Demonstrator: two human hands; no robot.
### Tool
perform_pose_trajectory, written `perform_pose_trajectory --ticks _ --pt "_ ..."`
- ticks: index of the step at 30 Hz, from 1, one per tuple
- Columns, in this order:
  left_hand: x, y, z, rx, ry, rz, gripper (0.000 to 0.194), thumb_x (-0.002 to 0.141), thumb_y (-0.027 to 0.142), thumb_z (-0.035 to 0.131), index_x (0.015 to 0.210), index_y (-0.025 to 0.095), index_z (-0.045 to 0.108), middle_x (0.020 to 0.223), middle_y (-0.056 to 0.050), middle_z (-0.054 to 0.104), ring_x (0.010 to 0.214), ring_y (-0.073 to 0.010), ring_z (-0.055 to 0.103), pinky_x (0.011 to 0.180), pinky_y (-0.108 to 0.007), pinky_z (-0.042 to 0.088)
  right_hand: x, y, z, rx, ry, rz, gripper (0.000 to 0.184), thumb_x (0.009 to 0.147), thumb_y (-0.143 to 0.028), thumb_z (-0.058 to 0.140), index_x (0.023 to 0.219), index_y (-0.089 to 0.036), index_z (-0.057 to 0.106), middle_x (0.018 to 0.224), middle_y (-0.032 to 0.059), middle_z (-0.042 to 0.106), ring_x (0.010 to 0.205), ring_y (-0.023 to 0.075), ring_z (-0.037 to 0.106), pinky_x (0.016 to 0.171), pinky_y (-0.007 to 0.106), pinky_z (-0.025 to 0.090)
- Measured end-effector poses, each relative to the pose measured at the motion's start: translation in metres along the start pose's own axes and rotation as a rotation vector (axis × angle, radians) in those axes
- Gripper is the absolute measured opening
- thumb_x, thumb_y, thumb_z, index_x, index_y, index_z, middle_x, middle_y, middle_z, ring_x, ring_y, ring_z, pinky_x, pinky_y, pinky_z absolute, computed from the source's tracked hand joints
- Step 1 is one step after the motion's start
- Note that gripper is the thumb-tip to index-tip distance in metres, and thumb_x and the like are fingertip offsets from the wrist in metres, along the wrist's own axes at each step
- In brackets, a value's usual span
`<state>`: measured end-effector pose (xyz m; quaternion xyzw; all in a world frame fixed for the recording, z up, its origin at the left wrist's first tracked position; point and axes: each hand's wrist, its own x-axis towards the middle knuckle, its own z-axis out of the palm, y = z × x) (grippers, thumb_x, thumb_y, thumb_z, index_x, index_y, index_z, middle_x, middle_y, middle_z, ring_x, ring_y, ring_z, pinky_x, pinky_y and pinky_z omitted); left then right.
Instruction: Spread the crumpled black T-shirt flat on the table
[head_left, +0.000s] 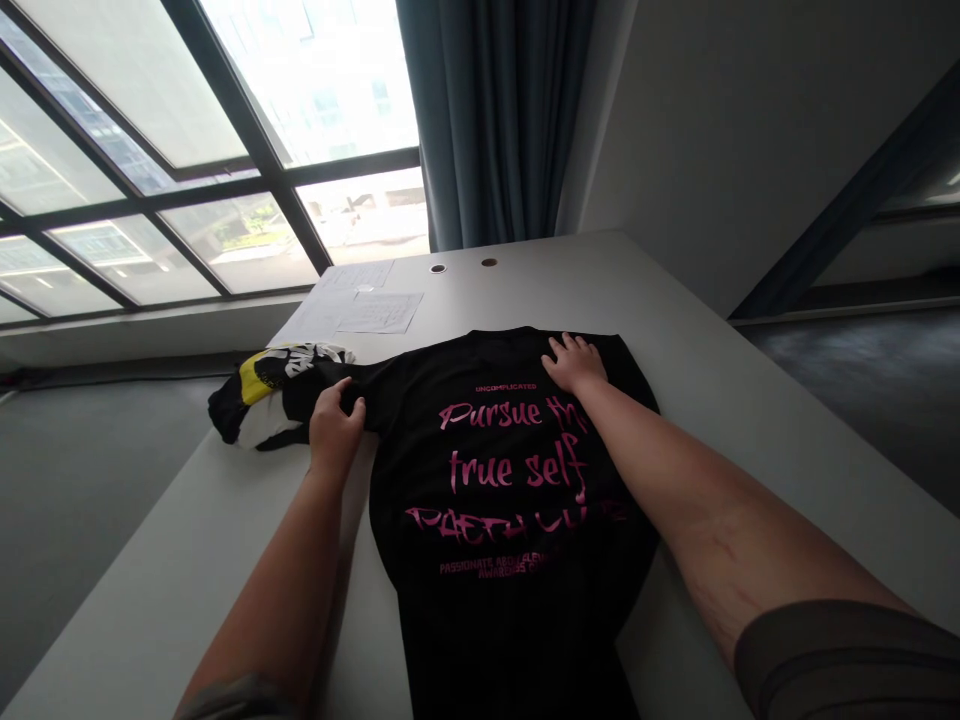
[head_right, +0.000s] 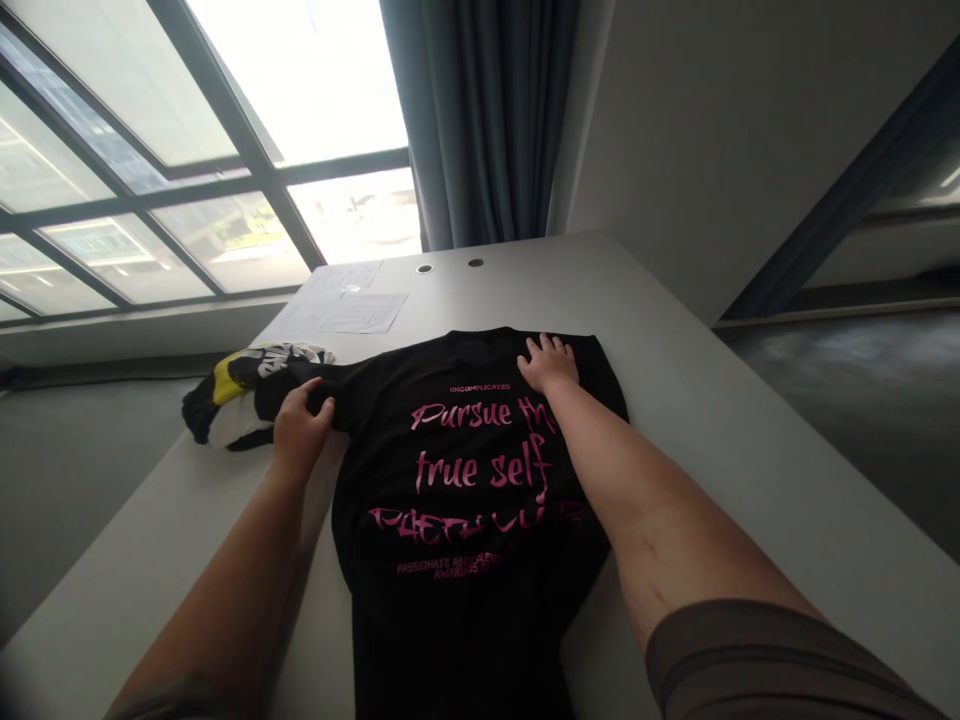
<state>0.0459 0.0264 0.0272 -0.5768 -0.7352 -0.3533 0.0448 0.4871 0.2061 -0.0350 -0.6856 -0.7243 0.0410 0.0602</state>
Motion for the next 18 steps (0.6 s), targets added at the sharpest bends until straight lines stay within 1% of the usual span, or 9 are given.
perform_pose_trajectory --ticks 2,4,6,8,11,13,15,18 --pt "0.011 0.023 0.006 0.027 -0.004 0.071 0.046 0.092 0.032 0.061 0.136 0.02 0.065 0.134 -0.012 0.065 0.128 -0.0279 0.061 0.113 -0.04 0.05 0.0 0.0 0.0 0.003 0.0 -0.001 0.07 0.105 -0.058 0.028 0.165 -0.021 0.037 0.173 0.012 0.026 0.158 0.0351 0.024 0.127 0.054 0.02" --pt "0.016 0.048 0.014 0.07 -0.058 0.143 0.043 0.093 0.028 0.06 0.135 0.024 0.067 0.138 -0.009 0.063 0.124 -0.0273 0.063 0.109 -0.039 0.053 0.0 0.001 0.001 0.005 0.003 -0.001 0.07 0.106 -0.057 0.028 0.165 -0.022 0.037 0.173 0.0115 0.027 0.158 0.0348 0.025 0.128 0.054 0.02" --pt "0.011 0.069 0.025 0.123 -0.157 0.231 0.042 0.094 0.024 0.058 0.135 0.027 0.067 0.139 -0.007 0.064 0.117 -0.0257 0.066 0.103 -0.037 0.055 0.001 0.002 0.001 0.004 0.005 -0.001 0.069 0.106 -0.057 0.028 0.165 -0.022 0.037 0.173 0.0113 0.027 0.158 0.0343 0.025 0.128 0.053 0.02" --pt "0.0 0.082 0.036 0.169 -0.295 0.352 0.045 0.094 0.021 0.056 0.136 0.03 0.067 0.141 -0.006 0.063 0.115 -0.025 0.067 0.101 -0.036 0.056 0.001 0.002 0.001 -0.001 0.005 -0.002 0.069 0.106 -0.056 0.028 0.165 -0.022 0.037 0.173 0.0112 0.027 0.158 0.0342 0.025 0.127 0.053 0.02" --pt "-0.017 0.086 0.047 0.164 -0.513 0.507 0.057 0.092 0.018 0.057 0.145 0.035 0.06 0.146 -0.002 0.061 0.116 -0.0242 0.068 0.102 -0.036 0.056 0.001 0.003 0.002 -0.007 0.009 -0.003 0.069 0.106 -0.056 0.028 0.165 -0.022 0.038 0.173 0.0108 0.028 0.158 0.0343 0.026 0.127 0.053 0.021" --pt "-0.022 0.081 0.05 0.104 -0.598 0.548 0.067 0.09 0.017 0.059 0.153 0.038 0.051 0.148 -0.001 0.06 0.121 -0.0236 0.066 0.106 -0.036 0.055 0.002 0.004 0.004 -0.01 0.019 -0.003 0.068 0.105 -0.057 0.028 0.164 -0.023 0.039 0.172 0.0106 0.029 0.157 0.0345 0.027 0.127 0.053 0.022" --pt "-0.022 0.073 0.051 0.041 -0.628 0.558 0.071 0.089 0.021 0.063 0.156 0.036 0.046 0.148 -0.001 0.06 0.127 -0.0242 0.063 0.112 -0.038 0.052 0.003 0.005 0.006 -0.016 0.031 -0.002 0.068 0.105 -0.057 0.029 0.164 -0.023 0.039 0.172 0.0106 0.029 0.157 0.0345 0.027 0.126 0.053 0.023" --pt "-0.022 0.062 0.051 0.026 -0.618 0.531 0.066 0.09 0.036 0.067 0.153 0.032 0.05 0.15 -0.004 0.059 0.135 -0.0271 0.057 0.119 -0.044 0.047 0.004 0.007 0.007 -0.026 0.042 0.0 0.068 0.105 -0.056 0.03 0.163 -0.023 0.041 0.171 0.0106 0.031 0.156 0.034 0.028 0.126 0.053 0.023"
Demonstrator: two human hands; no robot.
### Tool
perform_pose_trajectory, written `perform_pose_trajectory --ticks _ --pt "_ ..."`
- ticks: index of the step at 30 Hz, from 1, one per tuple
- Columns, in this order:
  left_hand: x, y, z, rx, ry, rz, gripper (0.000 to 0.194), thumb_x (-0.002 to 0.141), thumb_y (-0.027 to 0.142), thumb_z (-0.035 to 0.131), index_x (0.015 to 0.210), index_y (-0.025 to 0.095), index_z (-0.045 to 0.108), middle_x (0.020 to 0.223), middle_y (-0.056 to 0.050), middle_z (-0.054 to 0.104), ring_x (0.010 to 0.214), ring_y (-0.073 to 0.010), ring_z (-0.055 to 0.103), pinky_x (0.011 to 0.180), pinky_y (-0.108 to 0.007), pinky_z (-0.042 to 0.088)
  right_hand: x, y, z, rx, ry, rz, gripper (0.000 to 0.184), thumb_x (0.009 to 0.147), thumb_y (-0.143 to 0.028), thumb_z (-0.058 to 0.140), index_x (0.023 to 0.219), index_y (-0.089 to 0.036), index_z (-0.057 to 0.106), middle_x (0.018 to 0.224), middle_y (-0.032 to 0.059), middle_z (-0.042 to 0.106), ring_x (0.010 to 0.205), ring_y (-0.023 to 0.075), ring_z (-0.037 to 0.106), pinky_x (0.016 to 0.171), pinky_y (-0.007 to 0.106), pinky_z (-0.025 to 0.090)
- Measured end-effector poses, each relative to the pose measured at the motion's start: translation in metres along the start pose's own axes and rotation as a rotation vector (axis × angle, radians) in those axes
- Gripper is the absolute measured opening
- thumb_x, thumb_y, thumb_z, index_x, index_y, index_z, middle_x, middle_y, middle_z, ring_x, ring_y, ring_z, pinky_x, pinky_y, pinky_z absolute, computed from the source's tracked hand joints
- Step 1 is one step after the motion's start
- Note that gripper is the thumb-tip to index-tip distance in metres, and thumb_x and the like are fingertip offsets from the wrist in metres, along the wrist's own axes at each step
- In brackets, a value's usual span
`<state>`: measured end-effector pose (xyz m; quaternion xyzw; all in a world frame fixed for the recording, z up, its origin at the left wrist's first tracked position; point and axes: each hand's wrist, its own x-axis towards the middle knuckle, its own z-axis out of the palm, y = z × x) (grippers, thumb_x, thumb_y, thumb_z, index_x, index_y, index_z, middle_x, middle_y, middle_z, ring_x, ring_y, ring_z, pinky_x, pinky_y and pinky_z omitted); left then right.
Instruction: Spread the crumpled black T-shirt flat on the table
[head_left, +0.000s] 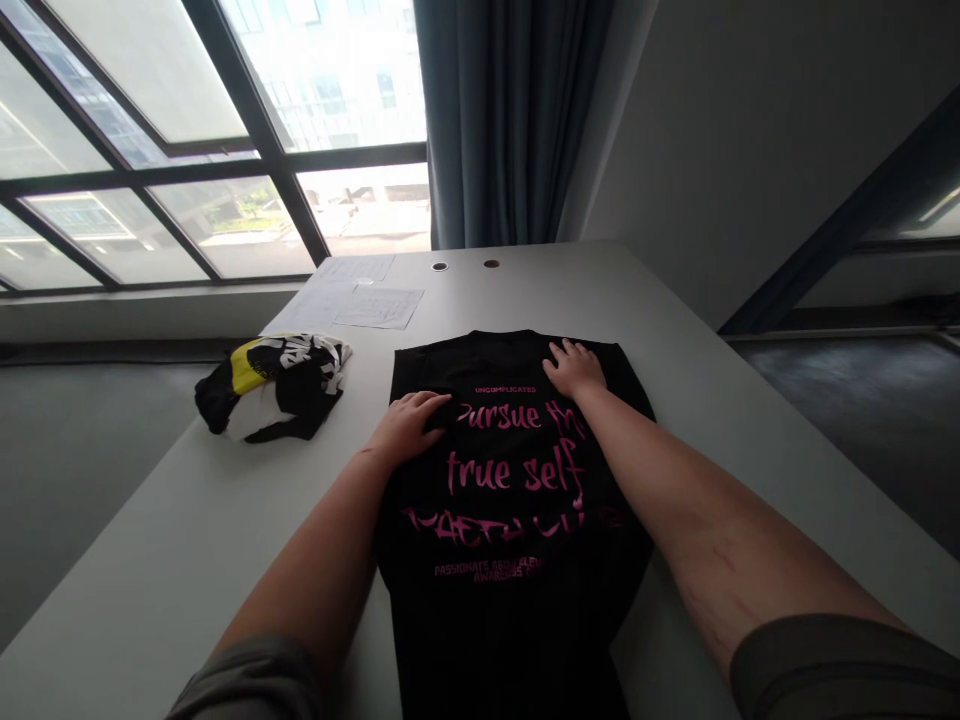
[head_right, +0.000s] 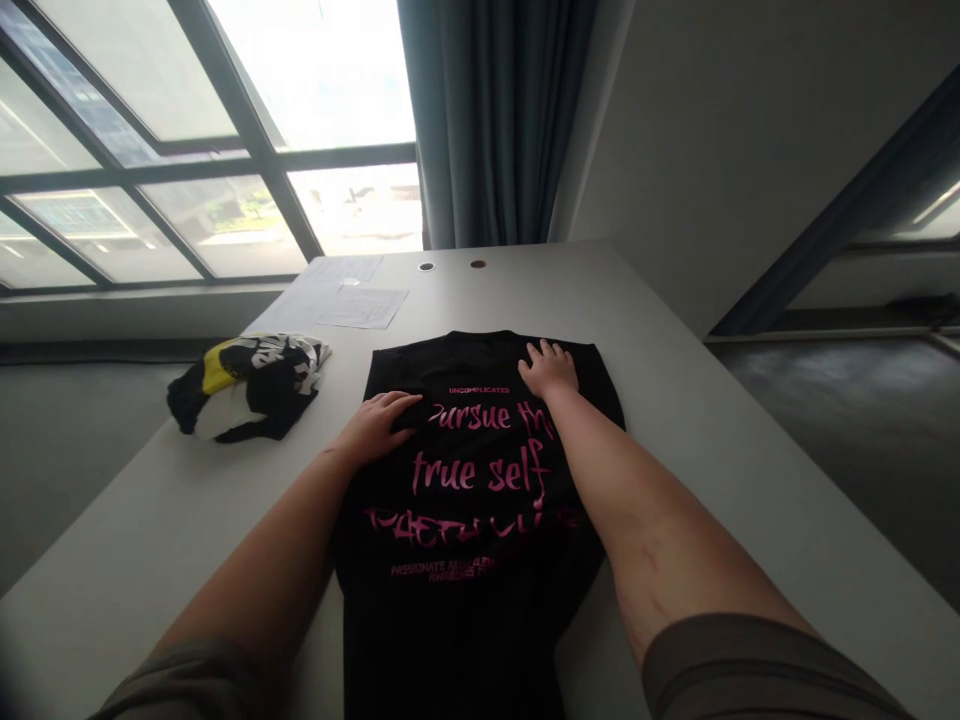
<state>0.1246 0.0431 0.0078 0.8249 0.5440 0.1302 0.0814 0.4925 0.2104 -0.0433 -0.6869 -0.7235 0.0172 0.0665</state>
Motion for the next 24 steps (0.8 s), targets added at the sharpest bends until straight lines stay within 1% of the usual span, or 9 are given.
perform_pose_trajectory --ticks 3,6,10,13,16,18,20,22,24 --pt "-0.013 -0.003 0.007 0.037 0.004 -0.103 0.068 0.093 0.049 0.064 0.156 0.029 0.048 0.162 -0.008 0.046 0.15 -0.0314 0.043 0.125 -0.051 0.038 -0.001 0.001 -0.001 -0.006 -0.001 -0.001 0.067 0.105 -0.056 0.03 0.163 -0.023 0.042 0.171 0.01 0.032 0.156 0.0335 0.03 0.126 0.052 0.024" --pt "-0.037 -0.003 0.016 0.078 0.001 -0.191 0.07 0.099 0.052 0.052 0.162 0.024 0.038 0.171 -0.008 0.032 0.16 -0.0311 0.025 0.13 -0.052 0.029 -0.002 0.0 -0.003 -0.009 -0.001 -0.002 0.067 0.105 -0.055 0.03 0.163 -0.023 0.041 0.171 0.0103 0.033 0.155 0.0335 0.031 0.126 0.052 0.024" --pt "-0.079 -0.009 0.023 0.113 0.005 -0.271 0.072 0.103 0.052 0.042 0.166 0.021 0.026 0.174 -0.009 0.023 0.162 -0.0293 0.022 0.131 -0.05 0.027 -0.002 0.001 -0.004 -0.021 0.004 -0.003 0.067 0.105 -0.055 0.03 0.162 -0.022 0.042 0.17 0.0105 0.034 0.155 0.0334 0.032 0.125 0.051 0.026" --pt "-0.11 -0.014 0.022 0.135 -0.041 -0.275 0.072 0.104 0.053 0.04 0.167 0.022 0.026 0.175 -0.009 0.017 0.162 -0.0294 0.022 0.132 -0.053 0.023 -0.001 0.002 -0.003 -0.029 0.0 -0.008 0.066 0.105 -0.054 0.031 0.162 -0.022 0.042 0.17 0.0104 0.034 0.155 0.033 0.032 0.125 0.051 0.026" --pt "-0.133 -0.016 0.019 0.141 -0.07 -0.272 0.067 0.104 0.051 0.04 0.165 0.025 0.031 0.174 -0.007 0.021 0.162 -0.029 0.022 0.132 -0.054 0.022 0.0 0.004 -0.002 -0.025 0.01 -0.008 0.066 0.105 -0.054 0.031 0.162 -0.022 0.043 0.17 0.0108 0.035 0.154 0.0333 0.033 0.125 0.051 0.027" --pt "-0.142 -0.015 0.016 0.134 -0.069 -0.263 0.064 0.104 0.049 0.04 0.164 0.028 0.034 0.173 -0.006 0.026 0.162 -0.0282 0.023 0.132 -0.054 0.023 0.001 0.005 -0.002 -0.022 0.017 -0.004 0.066 0.105 -0.054 0.032 0.161 -0.022 0.045 0.169 0.011 0.036 0.154 0.0337 0.034 0.125 0.05 0.027" --pt "-0.146 -0.013 0.011 0.133 -0.044 -0.267 0.061 0.103 0.048 0.042 0.161 0.03 0.04 0.172 -0.004 0.03 0.161 -0.0286 0.026 0.131 -0.054 0.025 0.002 0.006 -0.001 -0.021 0.026 -0.005 0.065 0.105 -0.052 0.034 0.16 -0.022 0.046 0.168 0.0112 0.037 0.153 0.0337 0.036 0.124 0.05 0.028" --pt "-0.145 -0.01 0.004 0.145 -0.009 -0.275 0.054 0.103 0.046 0.044 0.155 0.032 0.05 0.17 -0.003 0.035 0.159 -0.0293 0.03 0.13 -0.054 0.027 0.001 0.006 -0.001 -0.02 0.041 -0.011 0.063 0.105 -0.05 0.035 0.159 -0.02 0.049 0.167 0.0118 0.04 0.151 0.0333 0.039 0.124 0.049 0.029" --pt "-0.14 -0.006 -0.005 0.148 0.014 -0.282 0.047 0.103 0.044 0.043 0.146 0.033 0.06 0.165 -0.003 0.045 0.153 -0.0291 0.04 0.126 -0.051 0.033 0.001 0.006 -0.002 -0.021 0.063 -0.022 0.061 0.105 -0.047 0.036 0.157 -0.018 0.052 0.164 0.0129 0.044 0.149 0.0325 0.042 0.123 0.048 0.031"
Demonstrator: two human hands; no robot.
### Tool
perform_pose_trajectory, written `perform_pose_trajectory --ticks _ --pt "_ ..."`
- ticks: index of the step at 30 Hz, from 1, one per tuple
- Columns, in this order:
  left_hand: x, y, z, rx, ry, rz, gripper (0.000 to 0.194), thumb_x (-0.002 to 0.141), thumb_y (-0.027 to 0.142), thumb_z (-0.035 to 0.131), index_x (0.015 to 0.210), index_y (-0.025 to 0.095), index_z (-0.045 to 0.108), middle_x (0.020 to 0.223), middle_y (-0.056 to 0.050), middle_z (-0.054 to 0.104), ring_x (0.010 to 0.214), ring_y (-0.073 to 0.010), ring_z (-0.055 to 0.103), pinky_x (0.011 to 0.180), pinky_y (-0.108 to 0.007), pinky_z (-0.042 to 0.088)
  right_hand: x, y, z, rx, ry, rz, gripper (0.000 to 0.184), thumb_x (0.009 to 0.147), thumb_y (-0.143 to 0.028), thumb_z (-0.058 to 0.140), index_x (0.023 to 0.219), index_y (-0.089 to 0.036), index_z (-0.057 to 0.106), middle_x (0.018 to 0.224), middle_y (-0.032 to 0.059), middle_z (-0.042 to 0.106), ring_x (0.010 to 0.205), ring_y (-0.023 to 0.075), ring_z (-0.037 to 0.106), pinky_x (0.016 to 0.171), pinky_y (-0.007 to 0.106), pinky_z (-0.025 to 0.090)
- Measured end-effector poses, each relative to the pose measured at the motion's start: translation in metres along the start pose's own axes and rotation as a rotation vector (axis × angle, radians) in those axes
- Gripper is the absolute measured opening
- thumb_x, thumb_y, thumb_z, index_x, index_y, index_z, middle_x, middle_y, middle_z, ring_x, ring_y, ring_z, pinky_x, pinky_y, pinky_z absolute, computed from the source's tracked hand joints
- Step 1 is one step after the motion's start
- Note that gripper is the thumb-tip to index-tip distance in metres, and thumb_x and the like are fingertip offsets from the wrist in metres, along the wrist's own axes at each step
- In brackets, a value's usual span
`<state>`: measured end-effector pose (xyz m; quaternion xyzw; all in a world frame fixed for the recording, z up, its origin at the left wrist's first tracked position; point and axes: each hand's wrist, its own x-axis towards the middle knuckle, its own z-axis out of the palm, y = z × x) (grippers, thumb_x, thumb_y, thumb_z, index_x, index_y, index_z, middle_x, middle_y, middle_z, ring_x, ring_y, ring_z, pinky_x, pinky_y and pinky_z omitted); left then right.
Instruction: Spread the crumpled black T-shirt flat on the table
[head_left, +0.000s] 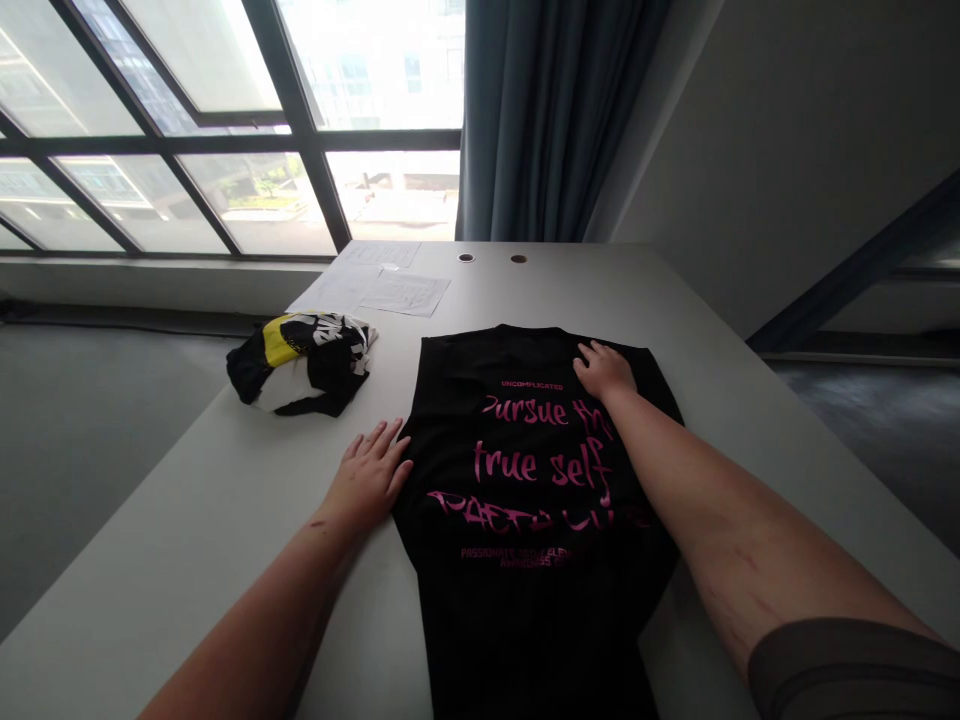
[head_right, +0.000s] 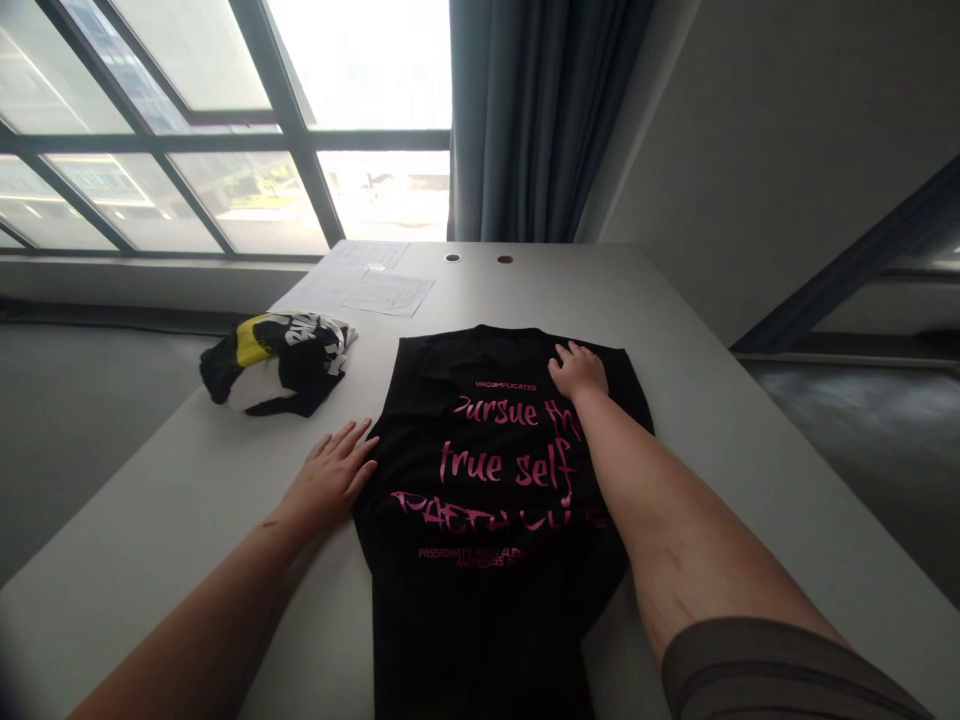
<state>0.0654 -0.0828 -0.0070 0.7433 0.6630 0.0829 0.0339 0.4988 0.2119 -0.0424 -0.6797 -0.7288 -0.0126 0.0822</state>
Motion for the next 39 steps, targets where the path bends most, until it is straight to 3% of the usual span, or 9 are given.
perform_pose_trajectory --ticks 4,9,13,17,22,26,31,35,39 --pt "0.015 0.004 -0.012 -0.04 0.013 -0.032 0.044 0.104 0.044 0.042 0.14 0.035 0.066 0.149 -0.006 0.061 0.135 -0.0293 0.056 0.113 -0.048 0.046 0.0 -0.001 0.0 -0.006 0.034 -0.023 0.059 0.104 -0.041 0.037 0.153 -0.014 0.056 0.161 0.0139 0.049 0.145 0.0307 0.046 0.121 0.044 0.034" --pt "0.034 -0.002 -0.01 -0.101 0.003 -0.054 0.046 0.105 0.044 0.039 0.145 0.036 0.062 0.14 -0.007 0.062 0.126 -0.0294 0.057 0.108 -0.049 0.047 -0.006 -0.002 -0.005 0.017 0.079 -0.008 0.055 0.102 -0.039 0.041 0.146 -0.014 0.063 0.154 0.0133 0.055 0.14 0.0312 0.049 0.118 0.044 0.037" --pt "0.038 -0.01 -0.005 -0.124 0.024 0.037 0.044 0.105 0.044 0.041 0.14 0.037 0.066 0.139 -0.006 0.061 0.125 -0.0275 0.057 0.109 -0.047 0.046 -0.015 -0.02 -0.023 0.056 0.225 -0.051 0.042 0.098 -0.029 0.046 0.125 -0.016 0.075 0.14 0.0136 0.064 0.134 0.0329 0.05 0.115 0.046 0.037" --pt "0.048 -0.01 -0.003 -0.136 0.094 0.034 0.035 0.103 0.042 0.047 0.121 0.029 0.074 0.128 -0.006 0.067 0.117 -0.0259 0.061 0.105 -0.042 0.047 -0.015 -0.089 -0.045 0.226 0.231 -0.234 0.038 0.1 -0.027 0.045 0.124 -0.015 0.072 0.125 0.0139 0.069 0.123 0.0293 0.057 0.113 0.041 0.04" --pt "0.082 -0.008 -0.004 -0.135 0.097 -0.077 0.019 0.092 0.04 0.065 0.101 0.024 0.066 0.104 -0.006 0.072 0.094 -0.023 0.066 0.084 -0.034 0.05 -0.024 -0.2 -0.048 0.265 -0.176 -0.438 0.063 0.087 -0.05 0.075 0.143 -0.025 0.06 0.128 0.0109 0.067 0.114 0.0287 0.064 0.098 0.035 0.051" --pt "0.094 -0.008 -0.002 -0.179 0.082 -0.119 0.018 0.091 0.038 0.065 0.104 0.026 0.063 0.095 -0.002 0.074 0.089 -0.0216 0.068 0.077 -0.032 0.047 -0.036 -0.243 -0.036 0.164 -0.153 -0.425 0.049 0.092 -0.044 0.07 0.136 -0.023 0.064 0.133 0.0145 0.062 0.119 0.0316 0.062 0.099 0.038 0.052" --pt "0.091 -0.006 -0.003 -0.136 0.096 -0.197 0.016 0.094 0.036 0.058 0.104 0.026 0.066 0.101 -0.005 0.075 0.09 -0.0227 0.069 0.075 -0.032 0.046 -0.026 -0.248 -0.031 0.282 -0.083 -0.267 0.028 0.098 -0.028 0.056 0.121 -0.018 0.069 0.122 0.0153 0.07 0.113 0.0297 0.066 0.099 0.038 0.053" --pt "0.089 -0.006 -0.005 -0.146 0.118 -0.204 0.017 0.096 0.035 0.056 0.103 0.027 0.069 0.103 -0.005 0.075 0.089 -0.0215 0.069 0.076 -0.031 0.048 -0.005 -0.234 -0.033 0.498 -0.125 0.002 0.034 0.098 -0.025 0.048 0.124 -0.017 0.068 0.122 0.0147 0.073 0.115 0.0294 0.068 0.099 0.036 0.054" --pt "0.09 -0.007 -0.006 -0.213 0.155 -0.168 0.02 0.097 0.033 0.055 0.107 0.028 0.071 0.106 -0.004 0.074 0.092 -0.0202 0.068 0.078 -0.029 0.049 0.002 -0.213 -0.036 0.511 -0.188 0.114 0.051 0.095 -0.024 0.05 0.145 -0.013 0.054 0.119 0.0178 0.074 0.092 0.0285 0.075 0.084 0.039 0.06"
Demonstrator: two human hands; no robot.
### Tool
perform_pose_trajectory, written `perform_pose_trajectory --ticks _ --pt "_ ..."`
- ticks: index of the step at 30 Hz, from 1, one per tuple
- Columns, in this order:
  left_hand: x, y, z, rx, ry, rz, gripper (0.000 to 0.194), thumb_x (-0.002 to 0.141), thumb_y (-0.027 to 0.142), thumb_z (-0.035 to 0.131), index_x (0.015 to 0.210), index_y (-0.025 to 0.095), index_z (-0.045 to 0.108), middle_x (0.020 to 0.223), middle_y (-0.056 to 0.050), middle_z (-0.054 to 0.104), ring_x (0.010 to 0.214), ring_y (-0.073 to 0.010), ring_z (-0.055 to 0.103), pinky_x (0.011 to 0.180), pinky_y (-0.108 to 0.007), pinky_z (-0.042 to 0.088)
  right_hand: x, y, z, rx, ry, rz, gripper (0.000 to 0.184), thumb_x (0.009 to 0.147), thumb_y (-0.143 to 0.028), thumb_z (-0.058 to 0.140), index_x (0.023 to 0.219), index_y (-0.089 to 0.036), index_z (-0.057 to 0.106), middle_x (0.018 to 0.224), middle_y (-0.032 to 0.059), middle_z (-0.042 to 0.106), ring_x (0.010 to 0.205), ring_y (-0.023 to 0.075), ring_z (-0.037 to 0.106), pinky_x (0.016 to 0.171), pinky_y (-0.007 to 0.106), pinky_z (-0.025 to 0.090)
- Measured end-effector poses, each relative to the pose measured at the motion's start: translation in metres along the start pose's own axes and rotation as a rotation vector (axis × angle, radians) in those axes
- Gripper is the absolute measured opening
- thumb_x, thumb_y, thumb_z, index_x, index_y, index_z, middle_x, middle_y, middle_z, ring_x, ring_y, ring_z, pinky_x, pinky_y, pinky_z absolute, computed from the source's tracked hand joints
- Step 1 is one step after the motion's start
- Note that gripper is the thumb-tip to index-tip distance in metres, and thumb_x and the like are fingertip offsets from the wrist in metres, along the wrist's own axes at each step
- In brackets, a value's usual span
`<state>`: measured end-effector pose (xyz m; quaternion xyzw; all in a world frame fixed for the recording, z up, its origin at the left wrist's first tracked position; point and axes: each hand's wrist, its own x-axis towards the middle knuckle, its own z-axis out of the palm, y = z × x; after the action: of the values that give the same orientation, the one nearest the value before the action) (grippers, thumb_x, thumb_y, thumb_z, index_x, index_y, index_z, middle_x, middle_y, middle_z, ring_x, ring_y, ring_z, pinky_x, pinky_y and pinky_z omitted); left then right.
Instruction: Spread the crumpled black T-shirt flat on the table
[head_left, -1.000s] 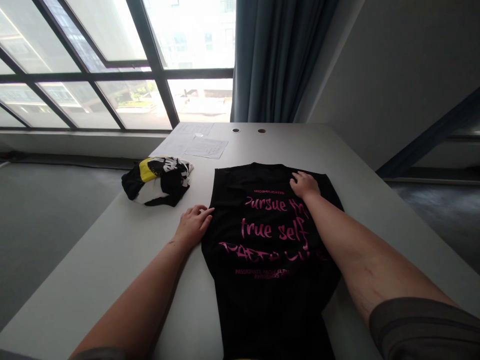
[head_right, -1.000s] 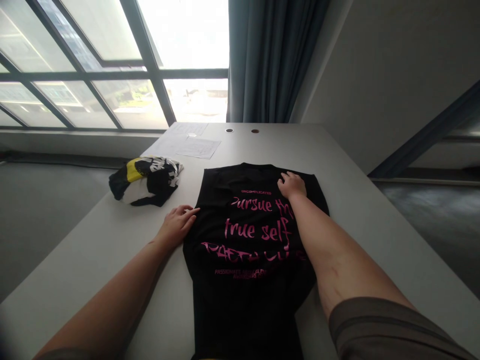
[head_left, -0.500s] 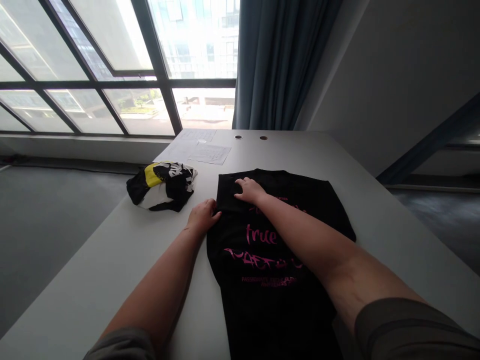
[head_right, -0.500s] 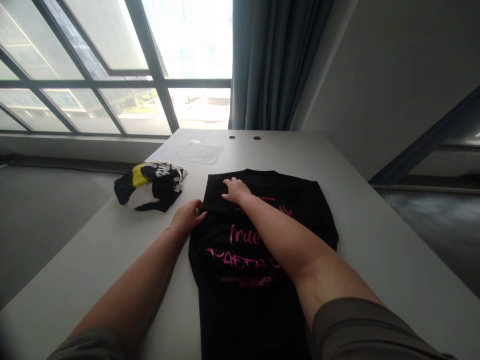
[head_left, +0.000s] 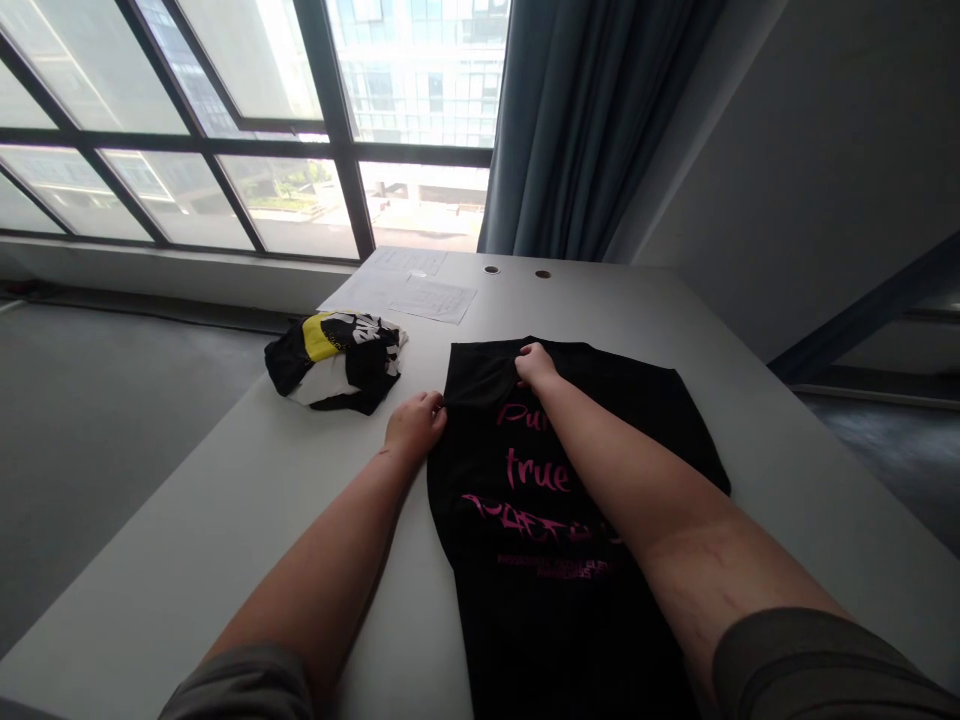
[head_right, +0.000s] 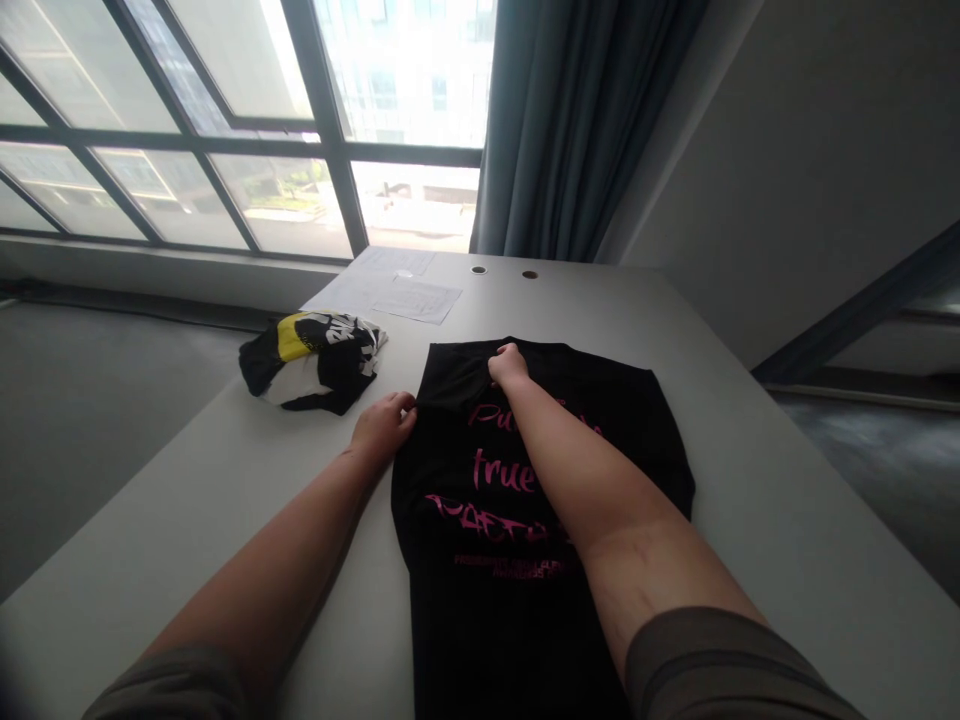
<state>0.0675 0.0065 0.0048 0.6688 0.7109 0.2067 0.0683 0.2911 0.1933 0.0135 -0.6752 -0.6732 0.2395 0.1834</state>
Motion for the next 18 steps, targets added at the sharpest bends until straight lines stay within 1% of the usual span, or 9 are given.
perform_pose_trajectory --ticks 1,2,4,6,7,9,11,14,18 --pt "0.0 0.0 0.0 -0.031 -0.002 0.006 0.021 0.098 0.033 0.054 0.109 0.028 0.072 0.107 -0.004 0.074 0.091 -0.0195 0.069 0.078 -0.029 0.049 -0.001 0.003 -0.002 0.0 -0.003 0.001 0.054 0.096 -0.026 0.051 0.148 -0.014 0.051 0.117 0.0173 0.074 0.09 0.0285 0.075 0.084 0.039 0.06" --pt "0.001 -0.002 0.001 -0.062 -0.009 0.013 0.022 0.098 0.034 0.054 0.111 0.029 0.072 0.107 -0.003 0.074 0.09 -0.0186 0.069 0.079 -0.029 0.05 -0.003 0.005 -0.003 -0.005 -0.007 -0.016 0.054 0.097 -0.028 0.052 0.149 -0.016 0.05 0.117 0.0164 0.075 0.092 0.0288 0.075 0.086 0.039 0.06" --pt "0.002 -0.006 0.003 -0.107 -0.032 0.032 0.024 0.098 0.035 0.056 0.114 0.03 0.073 0.108 -0.002 0.074 0.086 -0.017 0.068 0.08 -0.029 0.051 -0.009 0.006 -0.003 -0.051 -0.024 -0.109 0.048 0.099 -0.033 0.053 0.145 -0.021 0.057 0.121 0.0133 0.075 0.104 0.029 0.073 0.093 0.038 0.057" --pt "0.003 -0.013 0.003 -0.124 -0.06 0.072 0.026 0.097 0.036 0.059 0.117 0.031 0.074 0.111 -0.002 0.073 0.085 -0.0159 0.068 0.083 -0.028 0.052 -0.013 0.003 0.001 -0.133 -0.051 -0.22 0.037 0.097 -0.035 0.058 0.131 -0.023 0.069 0.123 0.0097 0.075 0.114 0.0282 0.07 0.099 0.036 0.054" --pt "0.004 -0.018 0.003 -0.129 -0.078 0.107 0.028 0.095 0.034 0.061 0.12 0.031 0.074 0.113 -0.002 0.073 0.085 -0.0156 0.068 0.084 -0.028 0.052 -0.015 0.002 0.003 -0.17 -0.063 -0.256 0.031 0.095 -0.032 0.061 0.122 -0.024 0.074 0.122 0.0082 0.075 0.116 0.0275 0.069 0.101 0.035 0.053" --pt "0.005 -0.027 0.001 -0.151 -0.126 0.19 0.033 0.093 0.031 0.063 0.124 0.033 0.073 0.115 -0.001 0.072 0.085 -0.0148 0.067 0.086 -0.028 0.052 -0.016 0.001 0.005 -0.207 -0.068 -0.278 0.022 0.091 -0.023 0.063 0.106 -0.023 0.08 0.117 0.0067 0.077 0.114 0.0258 0.069 0.101 0.032 0.052" --pt "0.006 -0.033 -0.003 -0.166 -0.171 0.24 0.036 0.091 0.027 0.063 0.125 0.034 0.073 0.111 0.0 0.072 0.082 -0.014 0.066 0.084 -0.027 0.052 -0.015 0.004 0.006 -0.202 -0.056 -0.257 0.024 0.09 -0.018 0.06 0.101 -0.022 0.081 0.114 0.0064 0.078 0.111 0.0242 0.07 0.098 0.03 0.052" --pt "0.004 -0.029 -0.006 -0.121 -0.174 0.221 0.032 0.09 0.025 0.062 0.118 0.033 0.075 0.102 0.001 0.073 0.079 -0.0144 0.066 0.08 -0.027 0.051 -0.012 0.011 0.005 -0.187 -0.032 -0.227 0.029 0.092 -0.018 0.053 0.104 -0.021 0.08 0.114 0.0062 0.078 0.108 0.0229 0.071 0.095 0.029 0.053" --pt "0.002 -0.015 -0.004 -0.002 -0.08 0.104 0.019 0.089 0.026 0.061 0.102 0.029 0.075 0.1 -0.001 0.074 0.079 -0.0159 0.066 0.075 -0.028 0.048 -0.012 0.017 0.007 -0.179 -0.016 -0.221 0.033 0.095 -0.019 0.049 0.11 -0.02 0.078 0.115 0.007 0.077 0.109 0.0231 0.069 0.096 0.03 0.052"
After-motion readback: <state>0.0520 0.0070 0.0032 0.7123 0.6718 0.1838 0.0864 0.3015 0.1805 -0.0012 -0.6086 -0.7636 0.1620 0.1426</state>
